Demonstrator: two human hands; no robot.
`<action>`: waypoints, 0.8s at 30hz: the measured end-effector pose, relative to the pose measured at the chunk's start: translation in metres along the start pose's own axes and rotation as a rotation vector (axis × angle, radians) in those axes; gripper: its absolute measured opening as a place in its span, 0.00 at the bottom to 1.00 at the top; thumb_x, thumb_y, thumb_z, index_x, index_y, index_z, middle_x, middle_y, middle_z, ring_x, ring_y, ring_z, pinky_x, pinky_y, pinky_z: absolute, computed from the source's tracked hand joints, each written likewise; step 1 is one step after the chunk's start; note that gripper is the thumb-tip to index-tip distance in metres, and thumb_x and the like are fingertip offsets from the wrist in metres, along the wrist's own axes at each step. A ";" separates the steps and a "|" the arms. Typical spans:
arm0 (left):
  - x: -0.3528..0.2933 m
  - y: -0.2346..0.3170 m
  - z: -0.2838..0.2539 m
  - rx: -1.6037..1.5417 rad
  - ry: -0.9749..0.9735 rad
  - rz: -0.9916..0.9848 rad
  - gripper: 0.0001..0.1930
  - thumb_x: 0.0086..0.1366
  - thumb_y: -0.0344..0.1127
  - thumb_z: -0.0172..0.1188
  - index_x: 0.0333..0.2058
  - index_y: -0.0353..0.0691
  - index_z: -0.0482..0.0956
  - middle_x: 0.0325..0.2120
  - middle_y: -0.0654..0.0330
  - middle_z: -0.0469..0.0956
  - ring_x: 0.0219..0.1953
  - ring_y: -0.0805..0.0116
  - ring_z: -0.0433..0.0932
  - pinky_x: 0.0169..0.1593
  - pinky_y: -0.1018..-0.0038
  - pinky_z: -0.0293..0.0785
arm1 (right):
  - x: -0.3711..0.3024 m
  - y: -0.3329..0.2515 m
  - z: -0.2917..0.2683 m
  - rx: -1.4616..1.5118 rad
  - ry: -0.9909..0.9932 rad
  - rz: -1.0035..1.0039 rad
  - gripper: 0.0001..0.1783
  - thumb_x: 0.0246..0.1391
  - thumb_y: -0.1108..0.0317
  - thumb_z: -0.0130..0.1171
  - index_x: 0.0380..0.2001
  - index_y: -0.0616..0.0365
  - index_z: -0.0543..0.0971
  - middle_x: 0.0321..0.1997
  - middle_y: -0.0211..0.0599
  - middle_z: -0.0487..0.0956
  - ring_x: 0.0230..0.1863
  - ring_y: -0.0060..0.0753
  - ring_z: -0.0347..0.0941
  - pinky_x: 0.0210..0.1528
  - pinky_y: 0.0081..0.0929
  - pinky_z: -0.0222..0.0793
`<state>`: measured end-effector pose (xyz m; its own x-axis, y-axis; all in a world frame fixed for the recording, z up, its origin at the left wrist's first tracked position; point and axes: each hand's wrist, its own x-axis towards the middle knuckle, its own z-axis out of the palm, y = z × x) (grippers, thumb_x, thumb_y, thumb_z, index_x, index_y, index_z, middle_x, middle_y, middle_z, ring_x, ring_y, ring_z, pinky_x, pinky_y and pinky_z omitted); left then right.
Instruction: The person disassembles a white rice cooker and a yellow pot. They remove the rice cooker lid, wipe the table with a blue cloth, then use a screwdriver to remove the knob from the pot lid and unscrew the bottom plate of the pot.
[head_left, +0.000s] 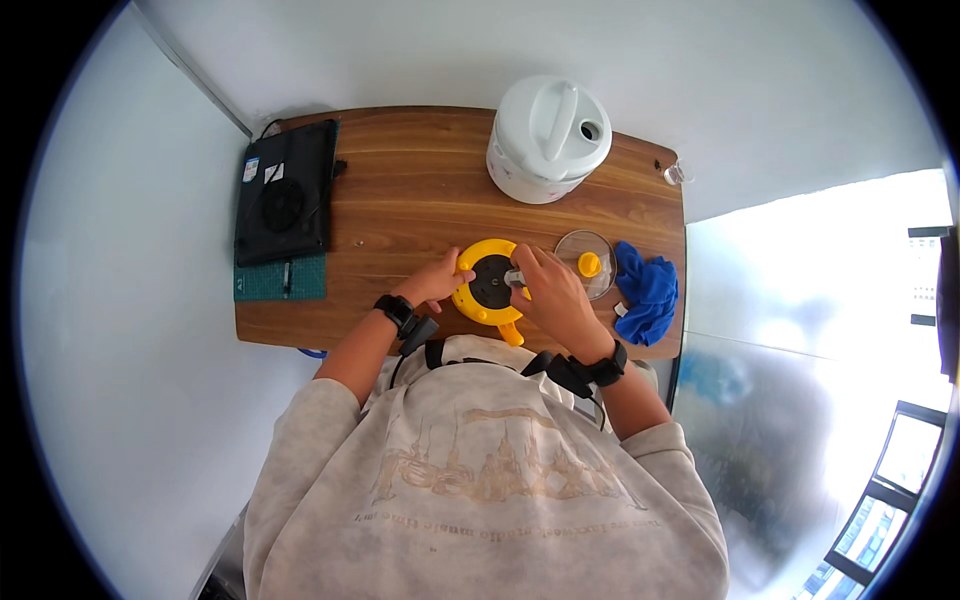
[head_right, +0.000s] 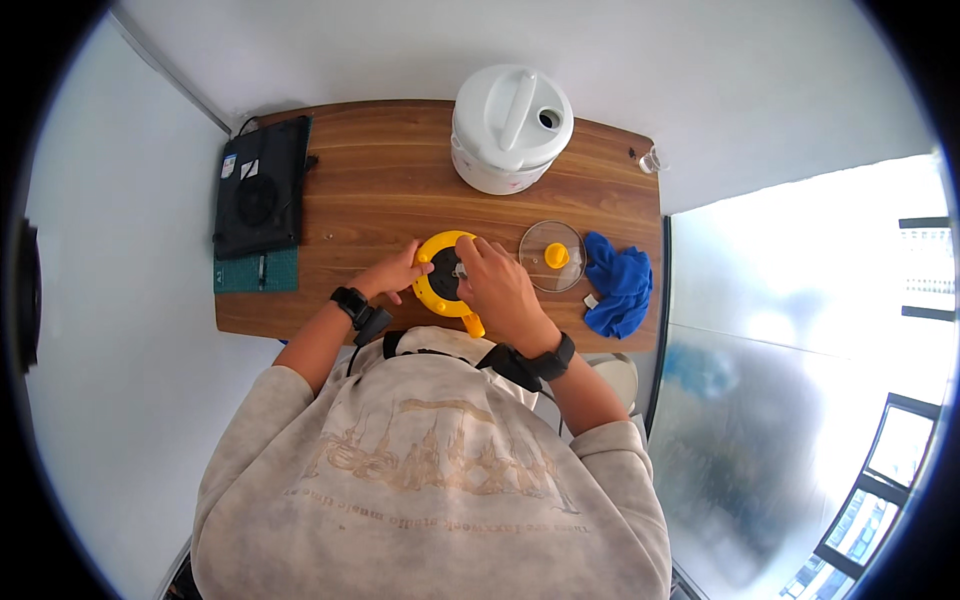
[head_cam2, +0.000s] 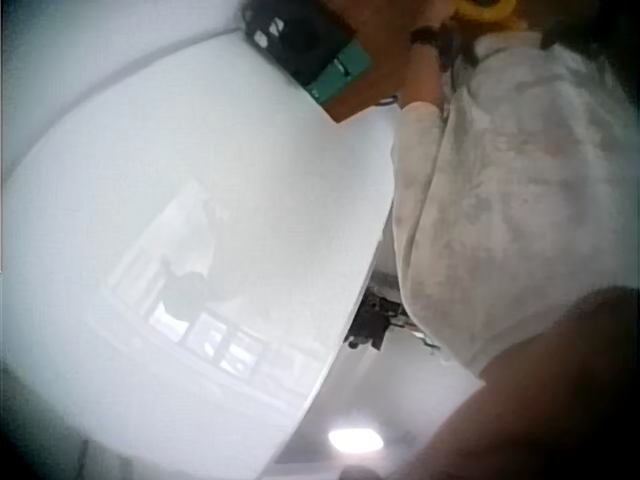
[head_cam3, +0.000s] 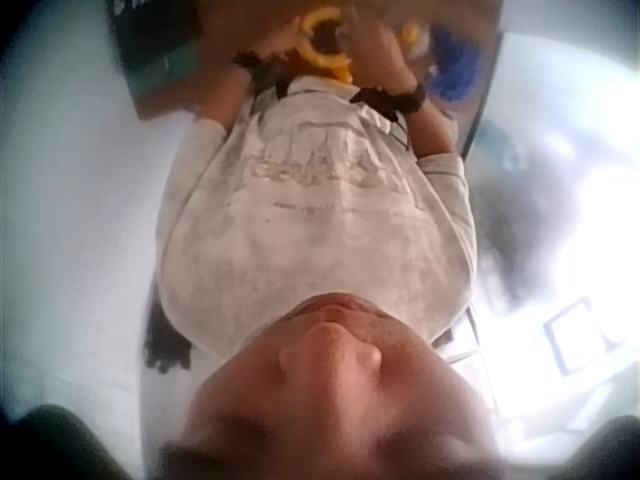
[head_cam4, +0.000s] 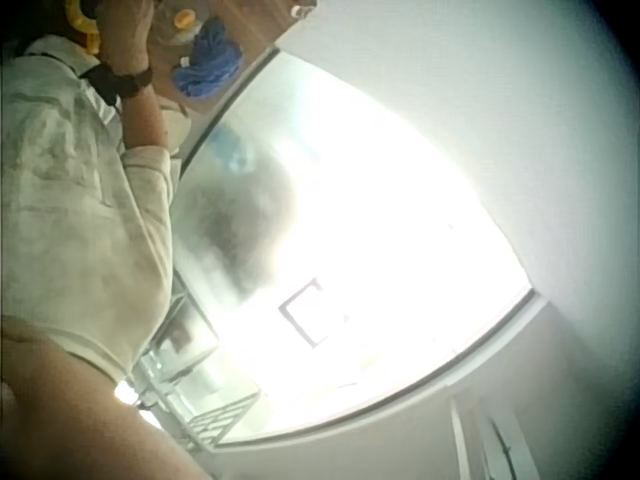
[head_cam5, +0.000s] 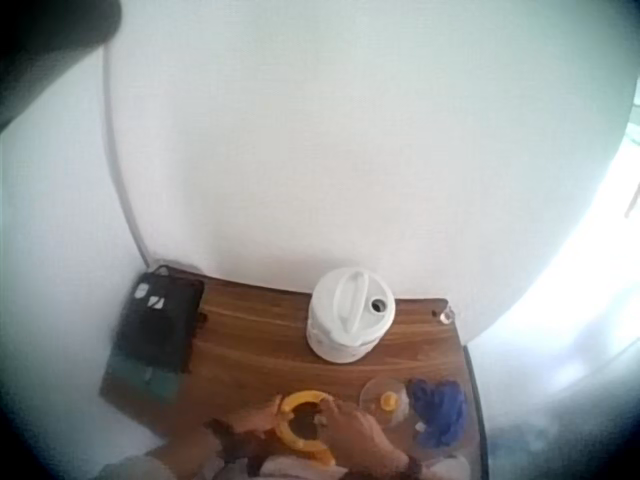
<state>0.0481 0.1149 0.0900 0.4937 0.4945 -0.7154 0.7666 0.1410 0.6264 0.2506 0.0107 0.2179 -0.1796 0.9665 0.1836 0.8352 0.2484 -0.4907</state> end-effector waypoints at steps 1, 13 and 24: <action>0.001 -0.001 0.000 -0.001 -0.002 -0.006 0.39 0.73 0.53 0.53 0.72 0.39 0.47 0.59 0.43 0.73 0.43 0.54 0.84 0.27 0.68 0.85 | -0.001 -0.006 -0.004 -0.025 -0.033 0.034 0.24 0.54 0.60 0.67 0.46 0.61 0.69 0.31 0.45 0.79 0.35 0.50 0.80 0.33 0.45 0.74; 0.001 0.001 -0.010 0.043 -0.063 0.039 0.40 0.72 0.56 0.54 0.71 0.41 0.46 0.60 0.43 0.72 0.46 0.55 0.83 0.29 0.68 0.86 | 0.003 -0.016 0.000 -0.079 -0.004 0.121 0.25 0.58 0.50 0.64 0.45 0.58 0.69 0.30 0.47 0.80 0.29 0.53 0.80 0.28 0.45 0.73; 0.013 -0.009 -0.005 0.033 -0.026 0.081 0.38 0.72 0.52 0.56 0.69 0.37 0.50 0.58 0.42 0.73 0.41 0.54 0.85 0.24 0.70 0.83 | 0.008 -0.024 -0.004 -0.157 -0.172 0.259 0.19 0.61 0.59 0.61 0.45 0.60 0.68 0.32 0.48 0.79 0.29 0.52 0.80 0.30 0.43 0.75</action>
<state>0.0457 0.1244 0.0766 0.5642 0.4810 -0.6710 0.7368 0.0734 0.6721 0.2309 0.0119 0.2346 -0.0250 0.9962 -0.0831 0.9319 -0.0069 -0.3626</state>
